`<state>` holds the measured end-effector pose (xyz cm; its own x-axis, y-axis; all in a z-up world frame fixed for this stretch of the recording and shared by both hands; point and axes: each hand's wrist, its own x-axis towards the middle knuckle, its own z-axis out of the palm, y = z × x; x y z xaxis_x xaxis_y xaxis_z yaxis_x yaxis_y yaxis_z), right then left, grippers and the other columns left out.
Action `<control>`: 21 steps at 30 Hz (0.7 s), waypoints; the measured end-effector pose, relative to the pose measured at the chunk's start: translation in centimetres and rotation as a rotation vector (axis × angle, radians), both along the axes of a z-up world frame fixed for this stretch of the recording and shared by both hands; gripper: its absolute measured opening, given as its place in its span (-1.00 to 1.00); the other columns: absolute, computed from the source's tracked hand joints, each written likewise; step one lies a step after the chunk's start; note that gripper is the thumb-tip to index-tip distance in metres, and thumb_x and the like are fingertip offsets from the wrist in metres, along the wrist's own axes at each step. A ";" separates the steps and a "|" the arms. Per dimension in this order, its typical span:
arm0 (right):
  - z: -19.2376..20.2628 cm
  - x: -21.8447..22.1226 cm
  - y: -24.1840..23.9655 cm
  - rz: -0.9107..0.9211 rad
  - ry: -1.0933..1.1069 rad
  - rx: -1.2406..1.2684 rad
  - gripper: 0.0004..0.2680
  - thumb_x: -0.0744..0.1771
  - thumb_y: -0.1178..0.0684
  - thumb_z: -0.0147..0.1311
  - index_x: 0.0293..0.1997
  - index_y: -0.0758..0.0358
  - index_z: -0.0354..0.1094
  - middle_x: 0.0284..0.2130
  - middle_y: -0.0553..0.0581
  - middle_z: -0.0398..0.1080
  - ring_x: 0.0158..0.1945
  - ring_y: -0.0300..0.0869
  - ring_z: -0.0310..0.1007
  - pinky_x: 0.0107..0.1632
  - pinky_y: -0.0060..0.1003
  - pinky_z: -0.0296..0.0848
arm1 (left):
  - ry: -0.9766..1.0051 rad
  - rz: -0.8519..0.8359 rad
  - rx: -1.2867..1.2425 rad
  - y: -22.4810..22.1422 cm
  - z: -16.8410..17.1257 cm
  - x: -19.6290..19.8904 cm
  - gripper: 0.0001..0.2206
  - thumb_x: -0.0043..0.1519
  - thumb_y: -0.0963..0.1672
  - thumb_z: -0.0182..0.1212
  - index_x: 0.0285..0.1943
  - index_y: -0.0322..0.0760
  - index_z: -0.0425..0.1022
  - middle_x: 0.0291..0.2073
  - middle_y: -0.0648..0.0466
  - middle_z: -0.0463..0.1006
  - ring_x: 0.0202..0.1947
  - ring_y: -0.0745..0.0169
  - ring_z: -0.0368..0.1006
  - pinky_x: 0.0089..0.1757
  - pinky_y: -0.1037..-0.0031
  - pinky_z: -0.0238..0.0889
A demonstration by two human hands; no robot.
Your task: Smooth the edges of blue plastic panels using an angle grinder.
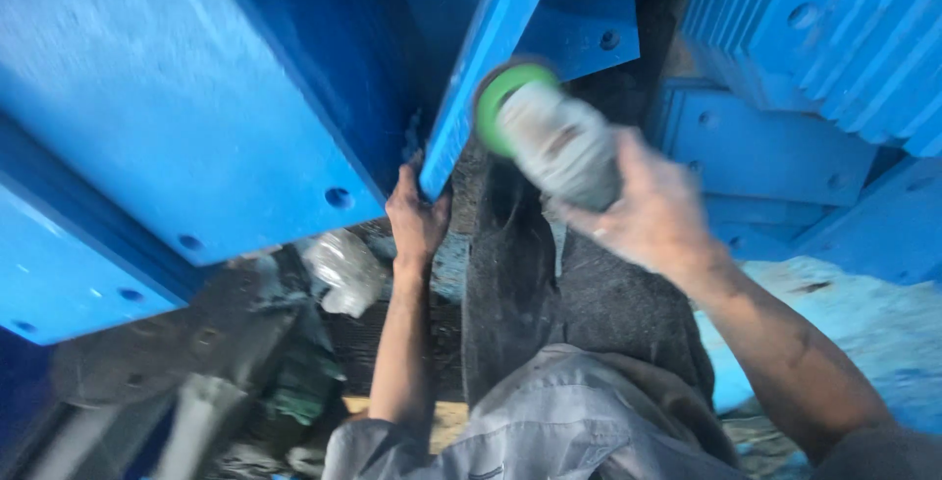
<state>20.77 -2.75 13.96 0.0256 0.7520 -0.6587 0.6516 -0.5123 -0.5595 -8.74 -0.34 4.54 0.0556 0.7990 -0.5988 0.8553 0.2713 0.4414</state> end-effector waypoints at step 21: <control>0.3 6.0 -6.2 0.010 -0.160 0.145 -0.40 0.19 -0.14 0.50 0.21 0.35 0.22 -0.02 0.27 0.52 -0.01 0.00 0.61 0.01 -0.14 0.59 | -0.506 0.073 0.137 -6.9 -11.0 -2.0 -0.61 0.23 -0.24 0.33 0.25 -0.37 0.39 0.40 -0.29 0.31 0.37 -0.11 0.35 0.19 0.26 0.38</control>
<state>26.79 -8.99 14.27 0.1131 0.8394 -0.5315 0.7428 -0.4267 -0.5159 -10.76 -7.19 -6.42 0.2518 0.8806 -0.4015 0.5072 0.2332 0.8297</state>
